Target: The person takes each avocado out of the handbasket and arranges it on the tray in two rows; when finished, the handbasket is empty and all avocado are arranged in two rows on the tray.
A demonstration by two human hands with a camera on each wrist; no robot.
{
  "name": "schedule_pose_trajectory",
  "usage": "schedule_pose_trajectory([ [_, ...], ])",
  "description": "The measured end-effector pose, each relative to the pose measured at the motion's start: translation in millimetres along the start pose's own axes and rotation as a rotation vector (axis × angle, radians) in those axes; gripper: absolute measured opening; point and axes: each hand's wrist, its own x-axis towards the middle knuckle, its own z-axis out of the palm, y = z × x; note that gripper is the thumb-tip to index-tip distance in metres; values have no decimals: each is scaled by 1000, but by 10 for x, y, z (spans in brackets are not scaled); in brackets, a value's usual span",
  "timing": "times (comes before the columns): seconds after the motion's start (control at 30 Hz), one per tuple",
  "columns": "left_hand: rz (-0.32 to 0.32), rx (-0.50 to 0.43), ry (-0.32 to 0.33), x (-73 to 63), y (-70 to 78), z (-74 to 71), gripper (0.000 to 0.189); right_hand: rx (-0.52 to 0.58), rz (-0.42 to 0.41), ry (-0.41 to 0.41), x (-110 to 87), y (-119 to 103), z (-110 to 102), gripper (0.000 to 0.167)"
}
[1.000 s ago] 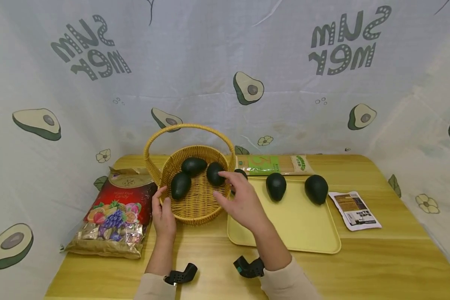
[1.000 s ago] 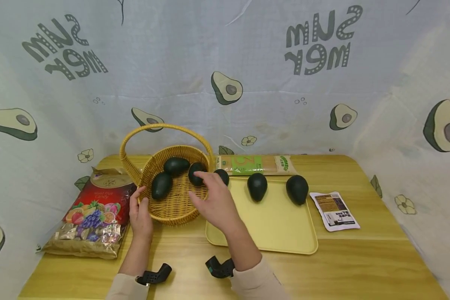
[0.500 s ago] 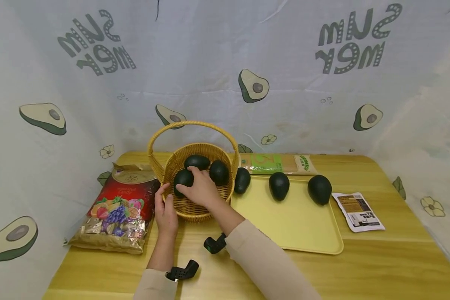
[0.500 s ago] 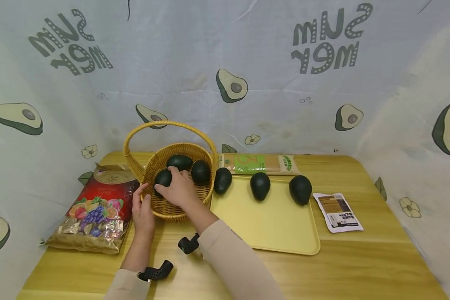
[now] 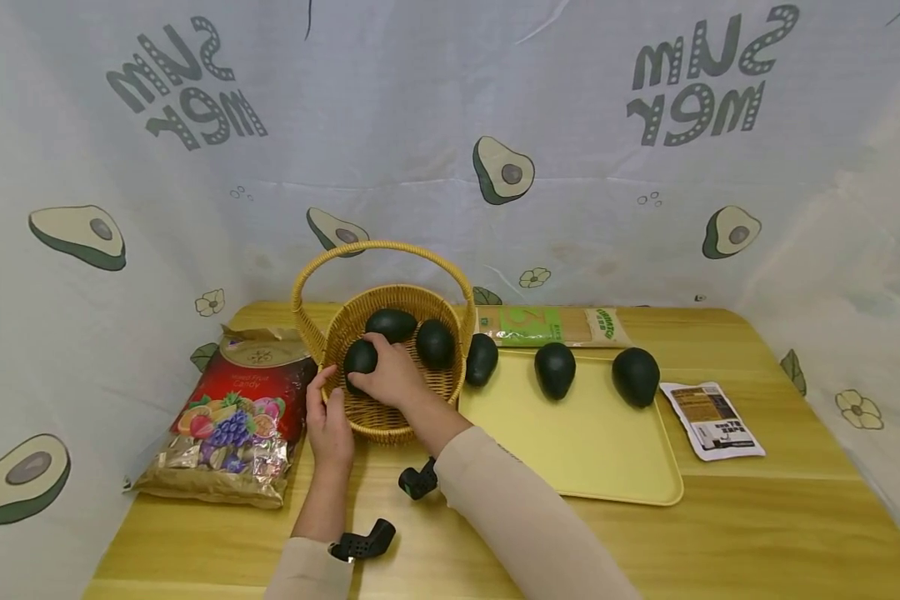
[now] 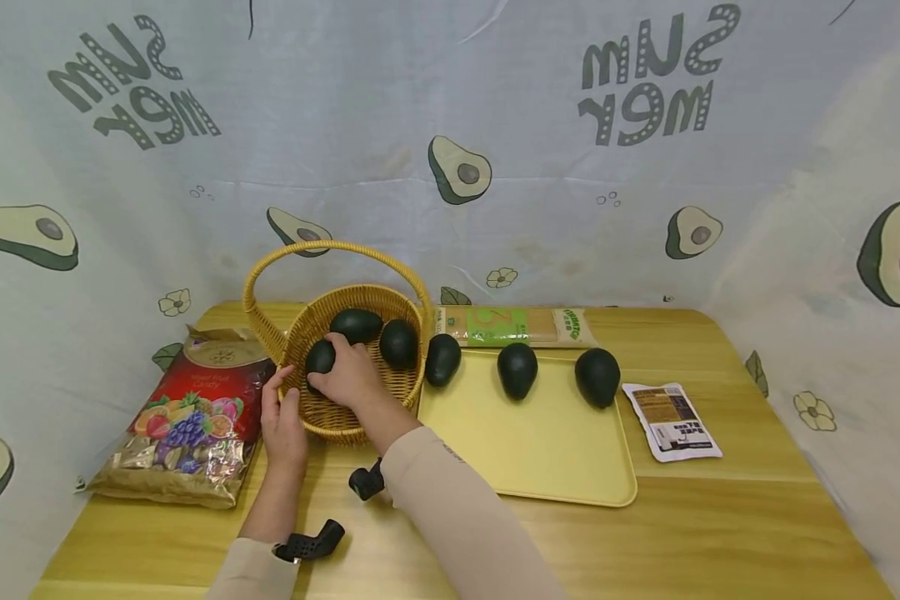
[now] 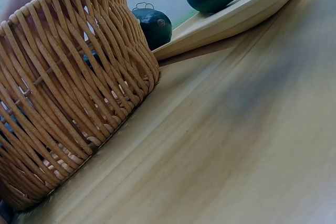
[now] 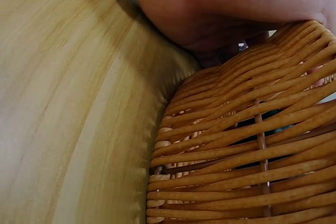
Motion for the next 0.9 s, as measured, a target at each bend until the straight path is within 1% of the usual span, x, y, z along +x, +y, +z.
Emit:
schedule_pose_trajectory([
  [0.13,-1,0,0,0,2,-2,38,12,-5,-2,-5,-10,1,70],
  [0.33,-5,3,-8,-2,3,-5,38,24,-13,3,-3,-2,5,65],
  [0.43,-8,-1,-9,-3,10,-5,38,20,-29,4,7,6,7,65],
  [0.5,-5,-8,-7,-4,18,-7,38,43,-45,13,13,8,9,66],
  [0.57,0,-9,-3,3,14,-5,37,83,-56,35,14,8,-1,68],
  [0.63,4,-7,-2,14,2,0,36,143,-66,75,7,7,-21,71],
  [0.73,3,-10,-2,21,-4,8,36,271,-87,144,-37,-6,-76,74],
  [0.8,-3,-12,-4,15,1,9,36,359,-107,177,-88,-17,-129,75],
  [0.9,-9,-12,-4,10,0,6,36,470,-131,201,-207,-31,-236,75],
])
